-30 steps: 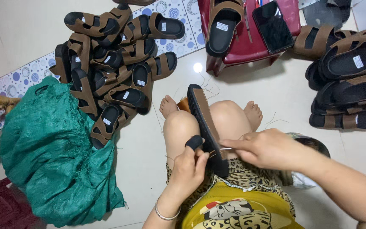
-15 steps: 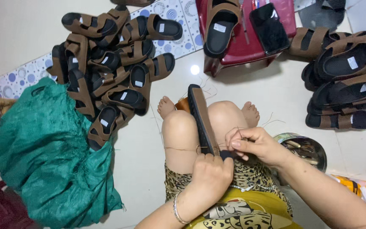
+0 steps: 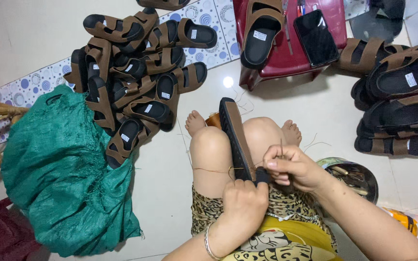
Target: The person sits on the floor and sews the sole of a brown sandal using a needle and thread. They repeatedly pull the thread through the sole, adjust the sandal, and occasionally place it on a nearby red chair before continuing the stitching.
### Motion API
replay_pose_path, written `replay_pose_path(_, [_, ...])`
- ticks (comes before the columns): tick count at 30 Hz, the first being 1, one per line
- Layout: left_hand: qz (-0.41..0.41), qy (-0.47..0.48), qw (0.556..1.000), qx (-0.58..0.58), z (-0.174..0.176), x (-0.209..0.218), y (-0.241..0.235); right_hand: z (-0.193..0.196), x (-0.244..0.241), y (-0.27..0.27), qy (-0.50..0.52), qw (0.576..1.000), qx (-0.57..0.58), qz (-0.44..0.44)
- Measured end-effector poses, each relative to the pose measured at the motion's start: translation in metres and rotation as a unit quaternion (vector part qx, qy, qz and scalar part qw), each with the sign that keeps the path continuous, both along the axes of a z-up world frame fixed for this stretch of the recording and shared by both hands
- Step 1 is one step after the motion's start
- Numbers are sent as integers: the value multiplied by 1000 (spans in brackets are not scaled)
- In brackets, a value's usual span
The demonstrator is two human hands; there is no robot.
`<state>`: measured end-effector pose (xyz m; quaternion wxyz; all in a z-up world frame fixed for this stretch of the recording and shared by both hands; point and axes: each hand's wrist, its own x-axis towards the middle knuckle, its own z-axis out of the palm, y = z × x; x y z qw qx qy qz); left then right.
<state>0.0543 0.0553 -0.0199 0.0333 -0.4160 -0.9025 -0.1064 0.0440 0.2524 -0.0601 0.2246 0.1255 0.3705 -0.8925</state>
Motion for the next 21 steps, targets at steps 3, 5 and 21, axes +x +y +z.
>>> replay_pose_path(3, [16, -6, 1000, -14, -3, 0, 2, -2, 7, 2, 44, 997, 6, 58])
replay_pose_path(5, [-15, -60, 994, 89, -4, -4, -2, -12, 12, 4, -9, 997, -34, 69])
replay_pose_path(21, [247, -488, 832, 91, 7, -34, -77, -83, -23, 196, 117, 648, 729, -187])
